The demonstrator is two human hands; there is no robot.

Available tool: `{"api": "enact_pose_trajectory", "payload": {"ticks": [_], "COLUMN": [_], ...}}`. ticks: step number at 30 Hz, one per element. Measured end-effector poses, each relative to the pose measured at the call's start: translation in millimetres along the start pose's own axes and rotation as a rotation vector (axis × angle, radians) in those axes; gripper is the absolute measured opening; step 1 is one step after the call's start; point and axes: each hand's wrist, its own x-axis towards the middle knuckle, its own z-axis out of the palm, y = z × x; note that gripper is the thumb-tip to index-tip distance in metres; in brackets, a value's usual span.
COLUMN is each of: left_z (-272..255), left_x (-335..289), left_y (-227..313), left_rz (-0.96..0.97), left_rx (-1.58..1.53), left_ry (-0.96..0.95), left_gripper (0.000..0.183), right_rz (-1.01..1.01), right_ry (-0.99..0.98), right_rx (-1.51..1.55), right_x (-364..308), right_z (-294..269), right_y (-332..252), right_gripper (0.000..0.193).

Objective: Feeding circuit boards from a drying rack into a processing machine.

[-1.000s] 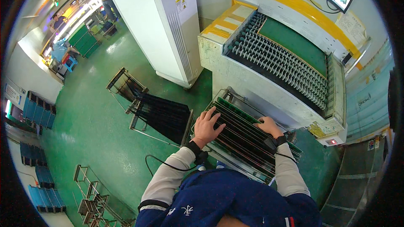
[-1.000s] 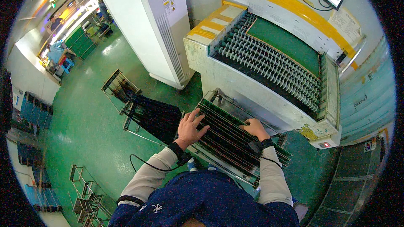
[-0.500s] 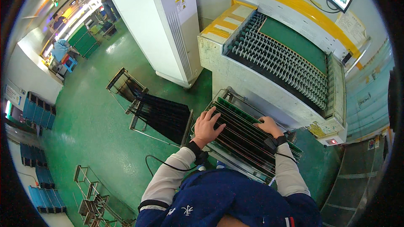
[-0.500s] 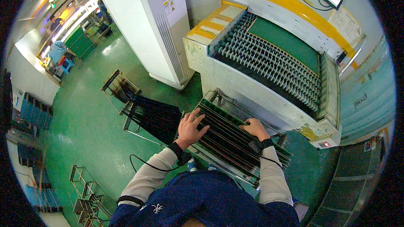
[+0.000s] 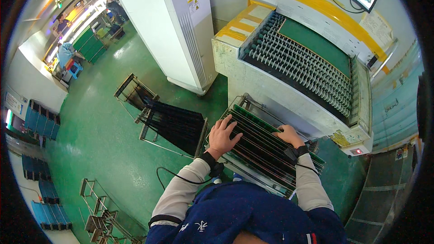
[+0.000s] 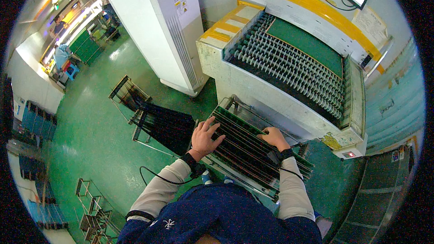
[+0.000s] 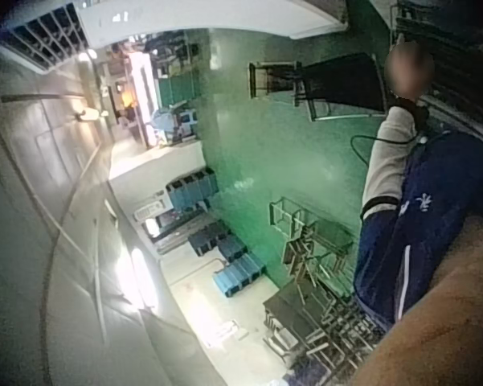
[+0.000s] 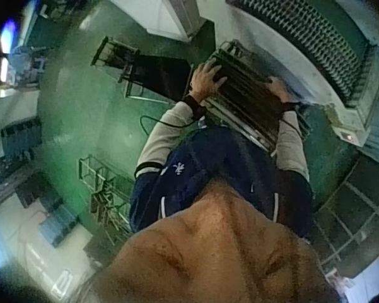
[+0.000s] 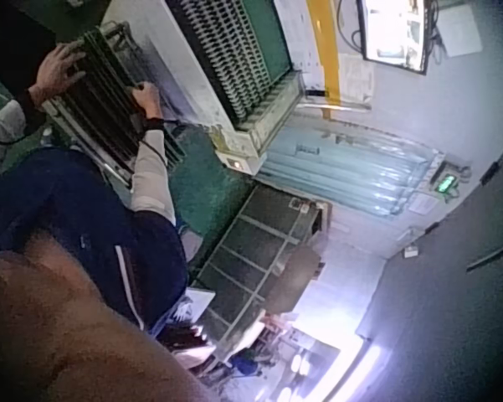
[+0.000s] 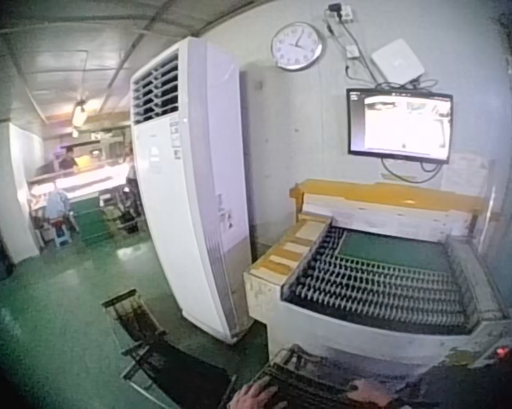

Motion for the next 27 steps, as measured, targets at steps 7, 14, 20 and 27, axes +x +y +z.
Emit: {"api": "enact_pose_trajectory", "payload": {"ticks": [7,14,20,27], "left_z": [-1,-1,1,0], "left_x": [-1,-1,-1,-2], "left_y": [0,0,-1,-1], "left_rz": [-0.005,-0.012,-0.004,-0.017], "left_rx": [-0.007,-0.007,-0.007,-0.013], "left_ry": [-0.014,-0.020,-0.013,-0.010], "left_gripper": [0.052,0.052,0.052,0.052], "right_rz": [-0.002,0.002,-0.010,-0.002], "right_ry": [-0.018,-0.013,-0.006,-0.006], "right_rx": [-0.012,0.001,0.005,0.002], "right_x": [-2,-4,0,2], "right_z": [-2,-3,0,1], "right_y": [-7,-9,-1,-1], "right_gripper": [0.061,0.064,0.065,0.064]}}
